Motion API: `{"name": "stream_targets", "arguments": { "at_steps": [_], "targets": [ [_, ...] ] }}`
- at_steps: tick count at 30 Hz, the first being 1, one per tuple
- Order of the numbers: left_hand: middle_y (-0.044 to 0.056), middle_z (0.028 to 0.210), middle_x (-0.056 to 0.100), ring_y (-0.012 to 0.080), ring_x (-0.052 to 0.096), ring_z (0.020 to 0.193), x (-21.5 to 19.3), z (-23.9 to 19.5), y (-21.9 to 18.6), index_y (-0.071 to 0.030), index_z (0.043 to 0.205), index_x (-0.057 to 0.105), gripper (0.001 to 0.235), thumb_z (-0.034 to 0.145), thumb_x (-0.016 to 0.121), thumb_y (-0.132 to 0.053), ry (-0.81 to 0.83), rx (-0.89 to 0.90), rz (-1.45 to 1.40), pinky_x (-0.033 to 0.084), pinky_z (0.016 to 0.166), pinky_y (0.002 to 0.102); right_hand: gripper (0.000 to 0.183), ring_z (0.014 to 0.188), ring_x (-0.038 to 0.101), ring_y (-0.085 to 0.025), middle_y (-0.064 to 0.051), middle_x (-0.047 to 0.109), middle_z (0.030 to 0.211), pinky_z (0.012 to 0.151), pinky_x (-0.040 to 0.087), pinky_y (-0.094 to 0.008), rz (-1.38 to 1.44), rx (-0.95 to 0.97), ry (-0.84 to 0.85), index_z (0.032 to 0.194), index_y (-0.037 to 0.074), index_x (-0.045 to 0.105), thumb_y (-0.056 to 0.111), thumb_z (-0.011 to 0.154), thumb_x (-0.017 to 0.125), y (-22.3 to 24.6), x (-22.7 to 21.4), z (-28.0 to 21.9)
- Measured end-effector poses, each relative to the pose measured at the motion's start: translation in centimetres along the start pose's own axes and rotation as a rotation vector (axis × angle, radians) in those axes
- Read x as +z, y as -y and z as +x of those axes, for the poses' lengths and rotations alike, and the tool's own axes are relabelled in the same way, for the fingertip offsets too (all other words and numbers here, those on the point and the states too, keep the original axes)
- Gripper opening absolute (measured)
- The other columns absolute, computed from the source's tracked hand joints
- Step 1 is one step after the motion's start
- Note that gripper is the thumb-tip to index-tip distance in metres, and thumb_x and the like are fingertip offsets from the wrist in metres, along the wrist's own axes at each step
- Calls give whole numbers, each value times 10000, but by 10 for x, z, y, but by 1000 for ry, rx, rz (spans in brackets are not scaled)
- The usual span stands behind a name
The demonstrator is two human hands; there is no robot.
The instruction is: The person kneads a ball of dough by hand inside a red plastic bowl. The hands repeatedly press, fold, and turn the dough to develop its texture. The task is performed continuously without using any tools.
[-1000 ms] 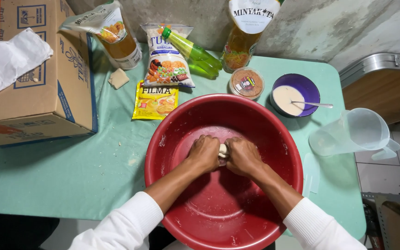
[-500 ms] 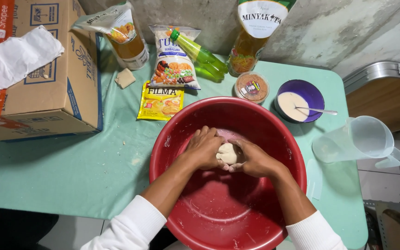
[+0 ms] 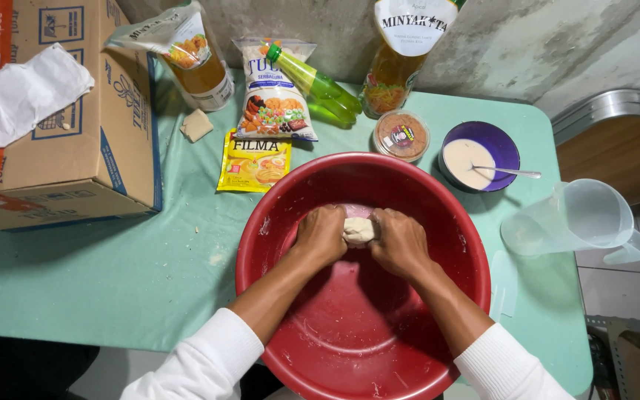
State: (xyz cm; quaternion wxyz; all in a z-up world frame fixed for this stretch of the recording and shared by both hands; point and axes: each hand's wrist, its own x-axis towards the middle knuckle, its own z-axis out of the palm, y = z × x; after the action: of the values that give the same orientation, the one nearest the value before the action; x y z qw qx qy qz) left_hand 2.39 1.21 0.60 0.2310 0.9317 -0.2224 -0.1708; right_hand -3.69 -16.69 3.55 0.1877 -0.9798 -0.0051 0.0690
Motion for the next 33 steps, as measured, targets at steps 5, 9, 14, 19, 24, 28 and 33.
{"name": "stream_targets", "arguments": {
  "at_steps": [5,9,14,19,24,28,33],
  "targets": [
    [196,1148,658,452,661,1132,-26,-14,-17,-37,1156,657,501,690,797,-160,90,-62,-290,559,935,580,514,1032,669,-352,-173,678,1032,890,522,-479,581,64,38,1204,87,667,158,718,816,-11,-31,-1],
    [330,1294,593,495,569,1262,-51,-50,-49,35,1436,445,802,679,709,16,372,-9,-726,473,1052,549,393,949,631,-207,-112,701,944,858,525,-362,933,87,17,1164,62,727,191,798,793,-10,-42,-5],
    [306,1580,216,482,145,1435,-40,-29,-39,-17,1548,90,1118,666,763,-152,582,-18,-482,170,1108,596,547,1224,512,-382,-255,591,1240,1054,401,-497,748,-26,149,1406,36,549,308,940,642,18,-28,-10],
    [287,1695,81,396,-63,1594,-55,-26,-24,58,1611,88,991,872,686,-223,558,-57,138,-39,1241,618,838,1518,161,-532,-382,232,1580,1241,124,-614,516,-114,372,1609,-55,104,156,958,586,64,-29,-23],
    [239,937,729,451,736,934,-15,7,18,41,986,763,230,777,673,9,154,-160,101,587,705,635,966,1347,439,-535,-357,485,1338,1188,323,-561,113,-271,303,1435,-112,288,280,776,877,45,20,2],
    [230,908,738,433,746,904,4,16,28,32,938,768,207,811,609,-4,171,-234,96,574,627,659,944,1133,587,-439,-218,550,1171,942,510,-541,-131,-201,210,1226,37,454,335,506,989,56,54,7],
    [296,932,720,488,731,940,-9,14,20,122,1061,674,312,854,549,-76,141,-245,38,576,666,662,241,737,583,-281,-63,570,815,589,421,-421,-589,-176,-540,931,151,609,286,737,561,57,107,4]
  ]
}}
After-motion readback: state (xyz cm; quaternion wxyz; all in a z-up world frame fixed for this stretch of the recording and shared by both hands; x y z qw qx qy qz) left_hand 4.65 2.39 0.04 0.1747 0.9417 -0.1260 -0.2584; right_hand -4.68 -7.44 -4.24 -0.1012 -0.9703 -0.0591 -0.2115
